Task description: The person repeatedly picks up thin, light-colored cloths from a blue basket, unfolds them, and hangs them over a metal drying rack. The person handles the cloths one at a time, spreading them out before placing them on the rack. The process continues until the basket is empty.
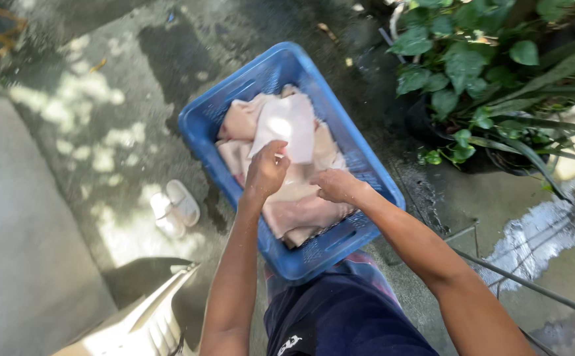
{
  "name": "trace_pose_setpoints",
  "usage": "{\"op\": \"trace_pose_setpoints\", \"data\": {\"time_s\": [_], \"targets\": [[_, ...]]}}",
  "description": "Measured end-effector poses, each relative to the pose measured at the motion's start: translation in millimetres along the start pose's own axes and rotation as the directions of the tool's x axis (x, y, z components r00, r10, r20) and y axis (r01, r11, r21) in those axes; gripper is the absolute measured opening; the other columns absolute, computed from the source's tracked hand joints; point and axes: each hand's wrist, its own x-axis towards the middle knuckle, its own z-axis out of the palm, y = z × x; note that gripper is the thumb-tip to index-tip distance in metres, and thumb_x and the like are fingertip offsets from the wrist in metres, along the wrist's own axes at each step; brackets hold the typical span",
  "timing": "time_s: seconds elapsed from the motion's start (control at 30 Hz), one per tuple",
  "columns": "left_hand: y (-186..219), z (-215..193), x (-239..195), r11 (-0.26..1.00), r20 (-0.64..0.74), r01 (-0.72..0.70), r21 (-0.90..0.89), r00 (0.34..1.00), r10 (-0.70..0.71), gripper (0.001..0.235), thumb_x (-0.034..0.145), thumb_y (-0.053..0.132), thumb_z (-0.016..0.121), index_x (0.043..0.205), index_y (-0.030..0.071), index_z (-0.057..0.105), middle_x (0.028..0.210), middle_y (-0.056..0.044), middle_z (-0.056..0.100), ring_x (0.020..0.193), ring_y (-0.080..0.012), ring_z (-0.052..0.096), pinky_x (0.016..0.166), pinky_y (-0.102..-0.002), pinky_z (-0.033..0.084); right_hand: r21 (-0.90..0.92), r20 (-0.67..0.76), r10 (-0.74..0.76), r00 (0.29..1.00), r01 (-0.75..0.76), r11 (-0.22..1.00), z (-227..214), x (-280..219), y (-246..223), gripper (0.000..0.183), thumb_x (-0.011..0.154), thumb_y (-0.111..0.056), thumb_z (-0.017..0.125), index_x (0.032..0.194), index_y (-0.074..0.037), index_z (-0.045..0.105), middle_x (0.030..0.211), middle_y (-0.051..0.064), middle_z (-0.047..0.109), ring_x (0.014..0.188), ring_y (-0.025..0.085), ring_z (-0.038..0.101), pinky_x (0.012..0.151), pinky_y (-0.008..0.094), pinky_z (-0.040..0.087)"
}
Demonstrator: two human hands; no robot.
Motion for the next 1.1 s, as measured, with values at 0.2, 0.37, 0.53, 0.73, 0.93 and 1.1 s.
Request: {"op": "trace_pose_setpoints", "data": {"time_s": [0.2, 0.37, 0.53, 0.73, 0.93, 1.1], "targets": [[-44.5, -24.1, -61.1, 0.958, 0.043, 0.272, 0.090, 0.960, -0.276, 0.042, 0.088, 0.013, 0.063, 0.129, 0.003, 0.062, 0.119, -0.019, 0.069, 0.112, -0.0350, 0.067, 0.098, -0.041, 0.051, -0.094, -0.041, 0.302, 0.953, -0.304, 0.948, 51.2, 34.5, -25.6, 0.088, 0.076, -0.038, 0.084, 0.143, -0.001, 0.041, 0.138, 0.021, 0.050, 0.127, 0.043, 0.050, 0.101, 0.057, 0.045], [-47.4, -31.4, -84.7, 0.962, 0.061, 0.130, 0.242, 0.987, -0.149, 0.045, 0.086, 0.009, 0.061, 0.131, 0.002, 0.062, 0.125, -0.022, 0.066, 0.117, -0.0395, 0.062, 0.102, -0.045, 0.047, -0.125, -0.183, 0.397, 0.899, -0.421, 0.898, 53.7, 31.4, -37.2, 0.107, 0.066, -0.032, 0.087, 0.152, -0.004, 0.030, 0.148, 0.017, 0.039, 0.129, 0.041, 0.042, 0.094, 0.063, 0.045], [-47.8, -14.9, -90.8, 0.887, 0.223, 0.045, 0.459, 0.961, -0.164, 0.054, 0.087, 0.007, 0.060, 0.140, 0.004, 0.053, 0.130, -0.022, 0.062, 0.119, -0.0425, 0.060, 0.104, -0.049, 0.046, -0.201, -0.292, 0.190, 0.937, -0.254, 0.946, 57.4, 31.8, -10.1, 0.069, 0.080, -0.018, 0.073, 0.142, -0.003, 0.046, 0.132, 0.019, 0.055, 0.113, 0.038, 0.063, 0.085, 0.051, 0.057], [-37.1, -3.4, -87.8, 0.843, 0.273, 0.000, 0.538, 0.946, -0.174, 0.104, 0.076, 0.024, 0.079, 0.159, 0.006, 0.020, 0.152, -0.025, 0.035, 0.138, -0.0459, 0.038, 0.114, -0.056, 0.031, 0.056, -0.465, 0.162, 0.870, -0.154, 0.986, -24.3, -14.1, -38.9, 0.022, 0.088, -0.019, 0.070, 0.103, -0.004, 0.070, 0.101, 0.018, 0.070, 0.088, 0.039, 0.070, 0.079, 0.048, 0.057], [-9.5, 9.7, -72.1, 0.955, 0.025, -0.168, 0.242, 0.986, 0.167, 0.124, 0.073, 0.042, 0.089, 0.160, 0.001, 0.011, 0.160, -0.032, 0.024, 0.149, -0.0501, 0.024, 0.121, -0.062, 0.020, 0.350, -0.455, 0.269, 0.849, -0.108, 0.931, -152.5, -95.3, -115.4, 0.028, 0.087, -0.015, 0.063, 0.112, -0.004, 0.071, 0.084, 0.015, 0.074, 0.072, 0.028, 0.076, 0.067, 0.040, 0.060], [21.9, 17.1, -56.1, 0.893, -0.062, -0.427, 0.141, 0.896, 0.439, 0.124, 0.079, 0.039, 0.085, 0.167, -0.002, 0.007, 0.169, -0.030, 0.025, 0.160, -0.0479, 0.024, 0.132, -0.060, 0.020, 0.133, -0.630, 0.060, 0.775, 0.032, 0.991, -220.2, -163.5, -164.7, 0.026, 0.085, -0.010, 0.070, 0.109, -0.002, 0.073, 0.081, 0.011, 0.075, 0.066, 0.017, 0.074, 0.060, 0.032, 0.058]]}}
